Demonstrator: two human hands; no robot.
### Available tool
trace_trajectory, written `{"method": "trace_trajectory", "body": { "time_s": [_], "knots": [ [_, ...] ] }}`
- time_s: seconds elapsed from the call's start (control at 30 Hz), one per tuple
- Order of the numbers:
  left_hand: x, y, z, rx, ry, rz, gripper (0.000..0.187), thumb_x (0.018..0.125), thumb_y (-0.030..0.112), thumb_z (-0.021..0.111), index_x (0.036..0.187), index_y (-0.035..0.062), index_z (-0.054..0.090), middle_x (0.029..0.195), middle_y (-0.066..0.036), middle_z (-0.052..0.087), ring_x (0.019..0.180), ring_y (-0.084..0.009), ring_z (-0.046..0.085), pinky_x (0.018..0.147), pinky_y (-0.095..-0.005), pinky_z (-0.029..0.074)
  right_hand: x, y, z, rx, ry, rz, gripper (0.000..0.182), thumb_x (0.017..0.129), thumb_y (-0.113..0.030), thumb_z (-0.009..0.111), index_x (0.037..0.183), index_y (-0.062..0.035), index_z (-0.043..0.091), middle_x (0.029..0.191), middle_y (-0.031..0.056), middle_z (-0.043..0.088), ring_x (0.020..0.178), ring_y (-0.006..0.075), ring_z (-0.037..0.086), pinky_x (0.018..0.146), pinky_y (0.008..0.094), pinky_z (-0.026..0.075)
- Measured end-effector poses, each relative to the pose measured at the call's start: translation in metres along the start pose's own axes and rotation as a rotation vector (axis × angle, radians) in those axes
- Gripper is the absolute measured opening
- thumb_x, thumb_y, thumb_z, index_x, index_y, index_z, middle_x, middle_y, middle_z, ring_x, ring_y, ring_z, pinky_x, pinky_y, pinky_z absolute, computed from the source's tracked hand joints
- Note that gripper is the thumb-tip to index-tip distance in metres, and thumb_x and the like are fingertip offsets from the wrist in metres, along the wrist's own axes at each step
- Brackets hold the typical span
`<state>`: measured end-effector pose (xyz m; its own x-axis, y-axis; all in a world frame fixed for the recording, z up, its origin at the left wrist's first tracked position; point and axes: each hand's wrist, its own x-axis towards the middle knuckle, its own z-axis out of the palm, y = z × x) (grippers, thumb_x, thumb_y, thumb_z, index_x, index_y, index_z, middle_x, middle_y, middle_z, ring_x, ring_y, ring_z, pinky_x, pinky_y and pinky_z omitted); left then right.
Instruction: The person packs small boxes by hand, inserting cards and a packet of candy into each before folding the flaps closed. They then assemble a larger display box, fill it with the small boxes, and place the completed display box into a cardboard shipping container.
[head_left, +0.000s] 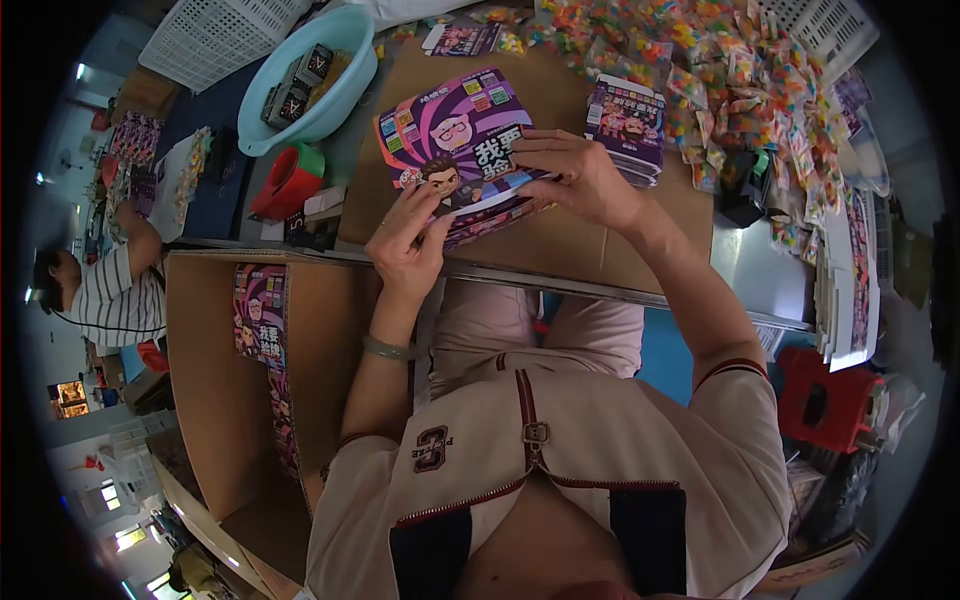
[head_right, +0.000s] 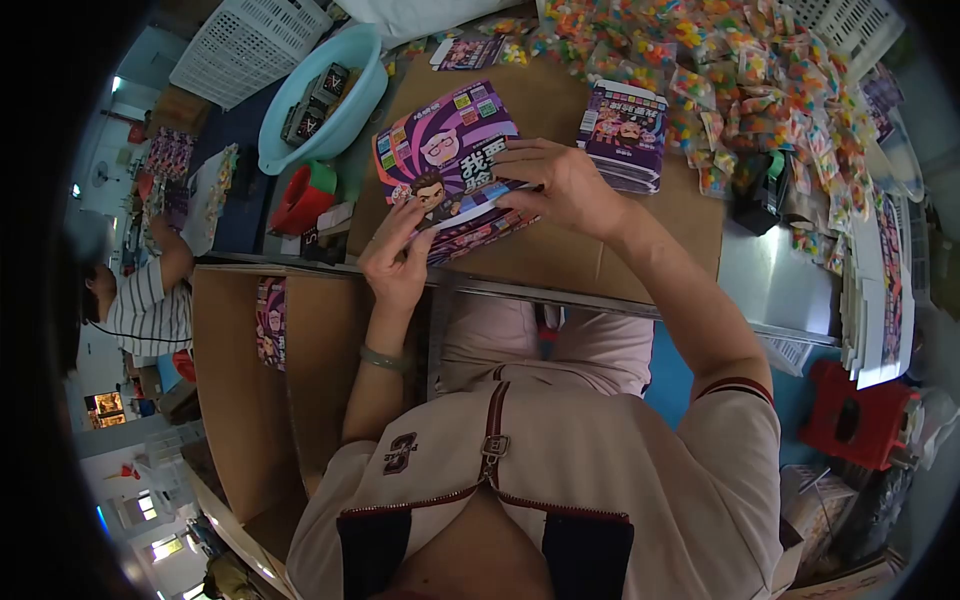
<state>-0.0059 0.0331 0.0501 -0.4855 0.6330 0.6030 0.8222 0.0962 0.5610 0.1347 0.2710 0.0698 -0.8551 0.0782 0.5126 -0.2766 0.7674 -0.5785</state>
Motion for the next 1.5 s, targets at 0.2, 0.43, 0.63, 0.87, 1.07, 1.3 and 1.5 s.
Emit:
{"method": "trace_trajectory", "body": {
  "time_s": [0.2, 0.43, 0.63, 0.87, 1.07, 1.3, 1.5],
  "knots": [
    [-0.012, 0.011, 0.004, 0.072, 0.060, 0.183, 0.028, 0.080, 0.009, 0.073, 0.107, -0.0001, 0.070, 0.121, -0.016, 0.065, 0.119, -0.0392, 0.056, 0.096, -0.0431, 0.049, -0.023, -0.002, 0.017, -0.019, 0.093, -0.059, 0.039, 0.076, -0.014, 0.076, 0.112, -0.0044, 0.066, 0.125, 0.0120, 0.061, 0.127, 0.0373, 0.049, 0.099, 0.0425, 0.049],
    [-0.024, 0.001, 0.009, 0.187, 0.100, 0.315, 0.027, 0.083, 0.007, 0.069, 0.109, 0.0016, 0.069, 0.124, -0.012, 0.063, 0.119, -0.0382, 0.056, 0.097, -0.0464, 0.048, -0.033, -0.008, 0.015, -0.324, 0.075, -0.167, 0.040, 0.076, -0.018, 0.076, 0.114, -0.0083, 0.067, 0.133, 0.0088, 0.058, 0.130, 0.0304, 0.049, 0.101, 0.0482, 0.043],
    [-0.015, 0.018, 0.003, 0.352, -0.025, 0.387, 0.028, 0.077, 0.008, 0.075, 0.103, -0.0026, 0.068, 0.124, -0.015, 0.063, 0.116, -0.0324, 0.059, 0.094, -0.0453, 0.047, -0.038, -0.010, 0.036, -0.412, 0.227, -0.174, 0.038, 0.072, -0.013, 0.068, 0.109, -0.0110, 0.068, 0.124, 0.0049, 0.062, 0.122, 0.0255, 0.054, 0.096, 0.0479, 0.043],
    [-0.001, 0.015, 0.023, 0.319, 0.069, 0.465, 0.020, 0.079, 0.001, 0.071, 0.099, 0.0025, 0.070, 0.116, -0.015, 0.065, 0.104, -0.0310, 0.065, 0.084, -0.0409, 0.053, -0.068, -0.012, -0.025, -0.526, 0.436, 0.162, 0.030, 0.078, -0.008, 0.071, 0.107, -0.0078, 0.067, 0.120, 0.0105, 0.063, 0.113, 0.0302, 0.058, 0.092, 0.0425, 0.046],
    [-0.001, 0.020, 0.031, 0.266, 0.148, 0.431, 0.018, 0.080, 0.002, 0.071, 0.099, 0.0024, 0.071, 0.114, -0.014, 0.066, 0.104, -0.0309, 0.065, 0.086, -0.0410, 0.052, -0.171, 0.040, -0.136, -1.040, 0.703, 1.092, 0.024, 0.078, -0.021, 0.069, 0.091, -0.0012, 0.071, 0.098, 0.0167, 0.067, 0.093, 0.0369, 0.061, 0.081, 0.0454, 0.049],
    [-0.002, 0.022, 0.028, 0.257, 0.131, 0.417, 0.019, 0.081, 0.004, 0.071, 0.100, 0.0019, 0.071, 0.114, -0.014, 0.066, 0.103, -0.0312, 0.065, 0.087, -0.0415, 0.052, -0.197, 0.079, -0.138, -0.020, 1.150, 1.302, 0.030, 0.083, -0.023, 0.064, 0.090, 0.0061, 0.070, 0.095, 0.0170, 0.066, 0.071, 0.0334, 0.065, 0.070, 0.0453, 0.054],
    [-0.001, 0.020, 0.028, 0.262, 0.126, 0.423, 0.019, 0.082, 0.005, 0.071, 0.101, 0.0011, 0.070, 0.115, -0.014, 0.066, 0.104, -0.0310, 0.065, 0.088, -0.0418, 0.052, -0.192, 0.066, -0.111, 0.186, 1.337, 1.005, 0.036, 0.087, -0.024, 0.061, 0.111, 0.0029, 0.060, 0.099, 0.0143, 0.062, 0.085, 0.0276, 0.064, 0.068, 0.0503, 0.057]
  ]
}}
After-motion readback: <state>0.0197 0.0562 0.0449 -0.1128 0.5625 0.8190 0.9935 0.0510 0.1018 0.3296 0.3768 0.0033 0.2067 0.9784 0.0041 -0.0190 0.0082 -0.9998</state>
